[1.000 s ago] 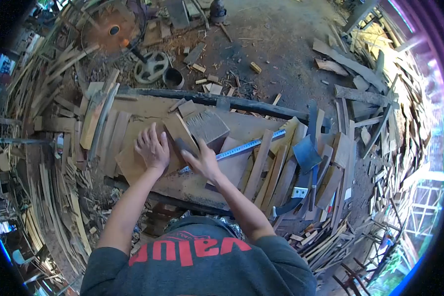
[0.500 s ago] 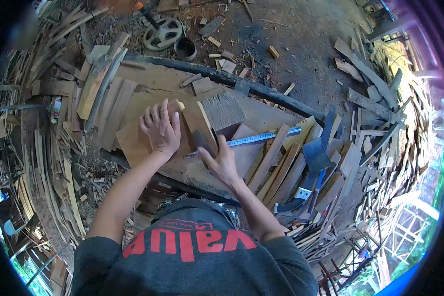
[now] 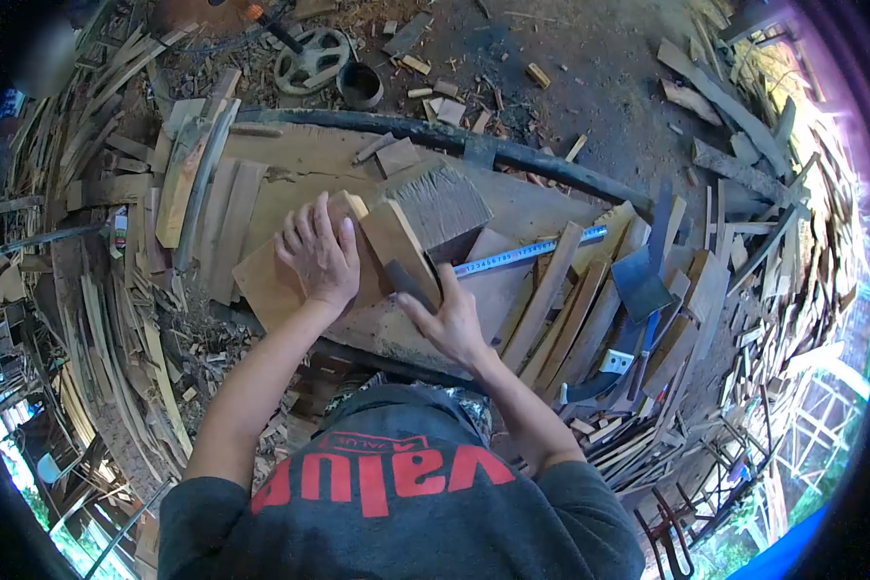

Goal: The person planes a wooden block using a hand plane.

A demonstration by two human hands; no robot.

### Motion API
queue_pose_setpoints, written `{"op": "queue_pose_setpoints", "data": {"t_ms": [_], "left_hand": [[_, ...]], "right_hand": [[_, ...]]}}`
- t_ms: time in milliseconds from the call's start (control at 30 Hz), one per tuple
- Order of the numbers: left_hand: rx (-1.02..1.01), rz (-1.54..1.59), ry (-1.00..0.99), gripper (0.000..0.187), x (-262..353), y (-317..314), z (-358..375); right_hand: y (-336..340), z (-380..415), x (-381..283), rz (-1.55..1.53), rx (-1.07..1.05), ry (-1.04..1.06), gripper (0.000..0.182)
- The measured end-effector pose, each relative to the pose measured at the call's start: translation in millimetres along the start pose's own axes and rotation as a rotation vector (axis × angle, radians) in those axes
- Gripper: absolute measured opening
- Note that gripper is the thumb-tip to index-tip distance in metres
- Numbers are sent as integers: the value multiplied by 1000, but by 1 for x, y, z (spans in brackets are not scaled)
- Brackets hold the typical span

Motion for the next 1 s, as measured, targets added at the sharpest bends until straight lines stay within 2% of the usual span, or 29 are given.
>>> {"op": "queue_pose_setpoints", "data": {"t_ms": [100,167,267,300,367,467,500,567,600,667,700,767,833,933,1000], "left_hand": [[13,-3,-17,56,3,1,-4],[5,-13,-7,56,-1,-3,-3],[-9,-7,-8,57,0,-3,-2],[-9,-2,-22,57,4,-2,-2],[-8,-6,-12,57,2,-2,-2],[-13,-14,-10,56,3,0,-3],[-22,-21,-18,56,2,-2,-1],[2,-77,-1,54,2,-4,-3],[10,-85,-7,54,2,-4,-2],[-6,-60,-8,54,1,-5,-2],[-2,-60,-20,54,2,-3,-2],[-10,-49,3,54,-1,-6,-2],[-8,-48,-7,54,2,-3,-4],[-39,-46,-20,54,-9,-13,3],[-24,-36,-24,54,-10,-14,0]], "right_hand": [[5,-60,-16,125,155,202,49],[7,-120,-24,136,217,196,50],[6,-120,-14,98,139,110,53],[6,-96,-8,161,140,128,53],[3,-37,4,0,27,92,54],[4,-11,-4,56,82,145,64],[6,-27,-15,58,138,172,58],[3,-91,-14,157,117,29,52],[3,-112,-14,151,123,38,52],[9,-133,-26,172,228,201,50],[8,-121,-24,108,225,233,50],[7,-72,-15,88,120,169,52],[8,-17,-19,39,103,251,56],[-15,-31,-31,76,32,192,57],[-17,-70,-52,74,72,185,54]]}}
Point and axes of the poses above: each hand's wrist, its own z-axis away from the middle knuckle, its own y-axis out of the back of the hand, x = y × z, the point moved 10 cm from there along -z, towards the middle knuckle, and after that the axes turned 15 degrees about -x, right-handed, at the moved point
